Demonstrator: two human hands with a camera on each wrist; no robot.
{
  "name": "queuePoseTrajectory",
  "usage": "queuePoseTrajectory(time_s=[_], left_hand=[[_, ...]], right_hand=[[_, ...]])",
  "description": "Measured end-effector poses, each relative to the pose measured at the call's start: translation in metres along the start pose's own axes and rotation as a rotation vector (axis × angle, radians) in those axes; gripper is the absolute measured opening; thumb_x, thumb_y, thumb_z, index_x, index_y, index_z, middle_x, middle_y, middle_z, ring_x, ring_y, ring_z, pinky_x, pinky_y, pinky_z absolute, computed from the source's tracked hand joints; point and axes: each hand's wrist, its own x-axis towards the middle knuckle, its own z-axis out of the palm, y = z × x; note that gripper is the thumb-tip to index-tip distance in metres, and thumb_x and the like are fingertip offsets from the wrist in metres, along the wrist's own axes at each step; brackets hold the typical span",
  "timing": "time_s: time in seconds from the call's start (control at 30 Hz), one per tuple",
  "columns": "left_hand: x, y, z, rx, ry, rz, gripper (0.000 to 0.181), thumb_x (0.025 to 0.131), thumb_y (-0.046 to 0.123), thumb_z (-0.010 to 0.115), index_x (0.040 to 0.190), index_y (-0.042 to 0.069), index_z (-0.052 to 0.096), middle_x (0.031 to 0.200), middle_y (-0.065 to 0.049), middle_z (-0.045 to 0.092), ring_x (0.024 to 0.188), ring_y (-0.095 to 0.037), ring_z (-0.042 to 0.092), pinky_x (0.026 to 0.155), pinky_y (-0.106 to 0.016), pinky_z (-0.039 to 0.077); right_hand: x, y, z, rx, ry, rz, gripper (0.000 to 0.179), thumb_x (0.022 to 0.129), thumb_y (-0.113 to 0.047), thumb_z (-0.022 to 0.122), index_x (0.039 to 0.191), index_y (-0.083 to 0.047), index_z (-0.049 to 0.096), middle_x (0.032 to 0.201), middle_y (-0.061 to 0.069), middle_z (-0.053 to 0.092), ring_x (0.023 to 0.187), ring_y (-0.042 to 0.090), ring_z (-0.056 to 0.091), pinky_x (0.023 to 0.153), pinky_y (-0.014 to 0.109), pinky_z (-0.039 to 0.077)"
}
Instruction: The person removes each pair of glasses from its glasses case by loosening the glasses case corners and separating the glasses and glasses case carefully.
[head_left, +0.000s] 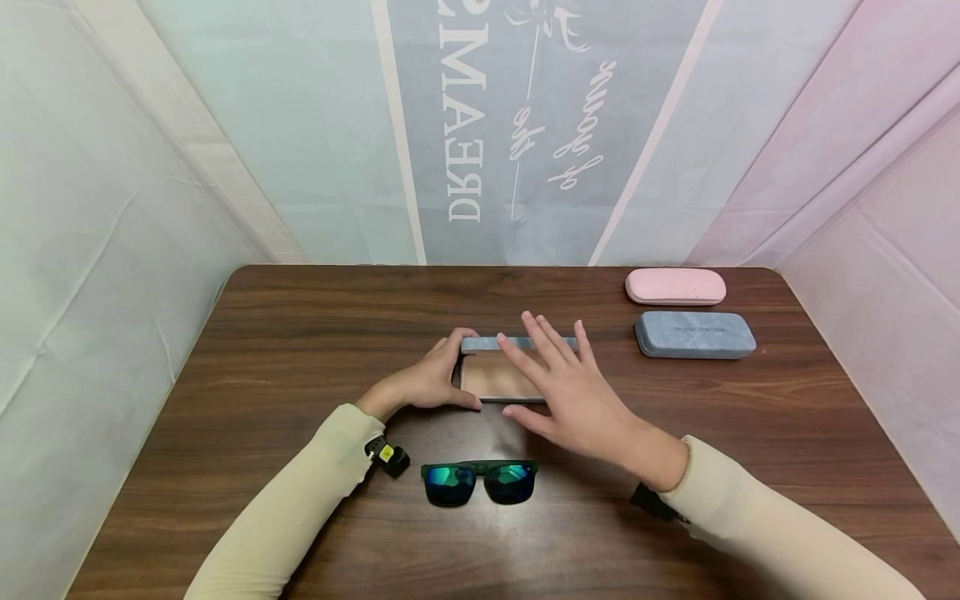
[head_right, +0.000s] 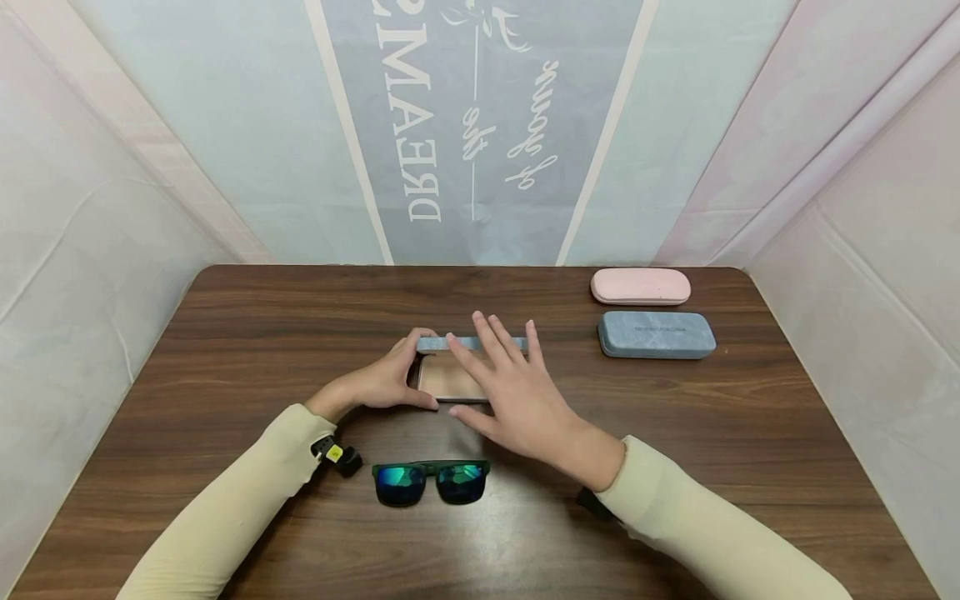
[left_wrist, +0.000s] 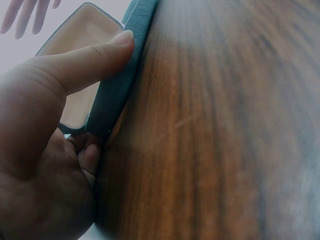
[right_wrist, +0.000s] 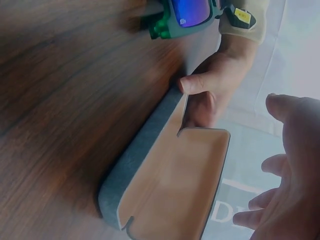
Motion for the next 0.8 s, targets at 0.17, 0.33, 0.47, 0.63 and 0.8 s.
queuePoseTrajectory(time_s=[0.17,0.33,0.47,0.63,0.8], left_hand=[[0.0,0.0,0.0,0.0,0.002,0.003,0.088,0.08,0.025,0.089,0.143,0.013,0.029,0.142,-0.011,0.046,0.127,-0.028,0.038,0.109,-0.051,0.034],[0.0,0.0,0.0,-0.007,-0.002,-0.004,0.088,0.08,0.025,0.089,0.144,0.014,0.029,0.142,-0.012,0.046,0.126,-0.029,0.038,0.108,-0.052,0.035],[-0.001,0.001,0.0,-0.001,-0.001,-0.008,0.09,0.08,0.025,0.089,0.145,0.014,0.028,0.142,-0.012,0.046,0.128,-0.029,0.037,0.109,-0.052,0.034],[-0.002,0.003,-0.001,0.005,-0.003,-0.02,0.091,0.079,0.025,0.09,0.145,0.014,0.028,0.142,-0.013,0.046,0.129,-0.029,0.037,0.11,-0.052,0.034],[-0.002,0.004,-0.001,0.004,-0.005,-0.031,0.092,0.079,0.025,0.09,0.146,0.013,0.027,0.144,-0.014,0.045,0.13,-0.029,0.036,0.11,-0.052,0.034]], right_hand=[[0.001,0.005,0.001,0.011,-0.004,0.024,0.086,0.095,-0.048,0.069,0.163,-0.02,0.024,0.169,0.016,0.009,0.153,0.037,0.017,0.116,0.071,0.005],[0.002,0.01,0.002,0.015,0.0,0.05,0.085,0.096,-0.047,0.069,0.163,-0.019,0.025,0.169,0.016,0.009,0.153,0.038,0.019,0.115,0.071,0.006],[0.003,0.014,0.002,0.015,-0.004,0.069,0.084,0.096,-0.047,0.068,0.163,-0.02,0.025,0.169,0.017,0.009,0.152,0.039,0.02,0.115,0.072,0.006],[0.003,0.017,0.001,0.013,-0.008,0.089,0.084,0.096,-0.048,0.068,0.163,-0.02,0.026,0.169,0.016,0.01,0.153,0.038,0.018,0.115,0.072,0.005],[0.004,0.021,-0.001,-0.004,0.003,0.099,0.083,0.096,-0.048,0.069,0.162,-0.018,0.028,0.168,0.017,0.013,0.152,0.039,0.02,0.115,0.072,0.007]])
